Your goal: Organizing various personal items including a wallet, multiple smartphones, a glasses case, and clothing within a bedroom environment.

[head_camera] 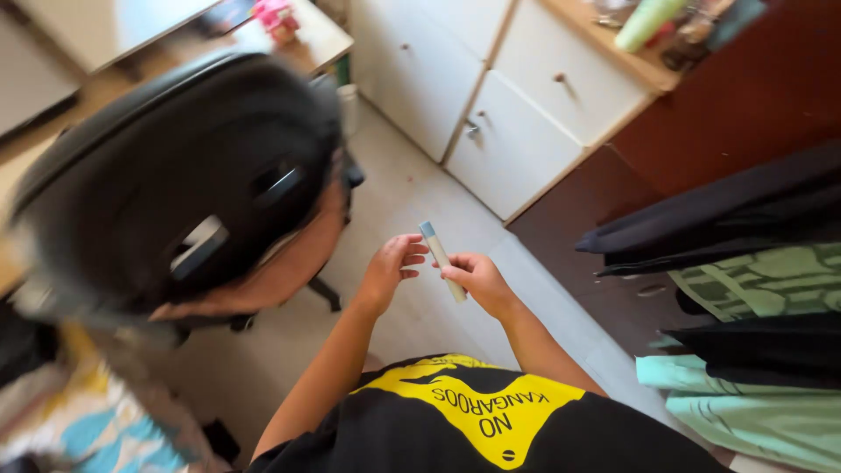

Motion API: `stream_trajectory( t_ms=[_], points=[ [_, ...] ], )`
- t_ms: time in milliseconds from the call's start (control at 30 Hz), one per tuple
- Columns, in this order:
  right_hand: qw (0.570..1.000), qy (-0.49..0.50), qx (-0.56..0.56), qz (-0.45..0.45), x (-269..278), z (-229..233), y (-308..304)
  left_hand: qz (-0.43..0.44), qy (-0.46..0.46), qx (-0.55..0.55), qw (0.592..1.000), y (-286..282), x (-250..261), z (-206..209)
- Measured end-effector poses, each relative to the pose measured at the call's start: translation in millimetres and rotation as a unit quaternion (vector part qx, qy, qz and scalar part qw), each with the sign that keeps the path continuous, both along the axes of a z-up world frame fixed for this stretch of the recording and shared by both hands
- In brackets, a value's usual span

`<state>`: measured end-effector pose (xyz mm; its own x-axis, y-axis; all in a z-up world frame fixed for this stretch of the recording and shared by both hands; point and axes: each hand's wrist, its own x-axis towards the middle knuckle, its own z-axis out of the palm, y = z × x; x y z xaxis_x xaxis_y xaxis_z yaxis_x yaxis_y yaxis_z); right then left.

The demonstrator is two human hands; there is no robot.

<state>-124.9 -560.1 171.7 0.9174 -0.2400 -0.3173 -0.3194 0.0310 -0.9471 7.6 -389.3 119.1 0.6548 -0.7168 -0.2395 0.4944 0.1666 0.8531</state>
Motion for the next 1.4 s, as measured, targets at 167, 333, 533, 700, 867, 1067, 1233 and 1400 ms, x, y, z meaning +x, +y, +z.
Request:
stream_trajectory(
  t_ms=[167, 333, 533, 700, 867, 1067, 1233, 1400],
  points=[
    [0.998, -0.042, -0.001, -0.044, 24, -27, -84, -0.082, -0.040, 0.022, 0.996, -100, 46, 14],
    [0.992, -0.059, -0.082, -0.081, 103, -18, -157, -0.142, -0.037, -0.012, 0.989, -194, 144, 34],
    [0.964, -0.110, -0.031, -0.241, 202, 17, -256, -0.262, -0.078, 0.007, 0.962, -320, 286, 89],
    [0.896, -0.230, -0.069, -0.373, 256, 54, -335, -0.276, -0.085, -0.044, 0.956, -418, 351, 144],
    [0.861, -0.317, -0.045, -0.396, 317, 56, -432, -0.277, -0.063, -0.082, 0.955, -502, 404, 141],
    [0.842, -0.378, -0.053, -0.381, 421, 118, -555, -0.246, -0.185, -0.102, 0.946, -605, 496, 169],
    [0.844, -0.425, -0.037, -0.323, 508, 161, -634, -0.138, -0.261, -0.108, 0.949, -654, 555, 232],
    [0.843, -0.397, -0.144, -0.334, 553, 182, -695, -0.066, -0.415, -0.029, 0.907, -720, 612, 265]
  ],
)
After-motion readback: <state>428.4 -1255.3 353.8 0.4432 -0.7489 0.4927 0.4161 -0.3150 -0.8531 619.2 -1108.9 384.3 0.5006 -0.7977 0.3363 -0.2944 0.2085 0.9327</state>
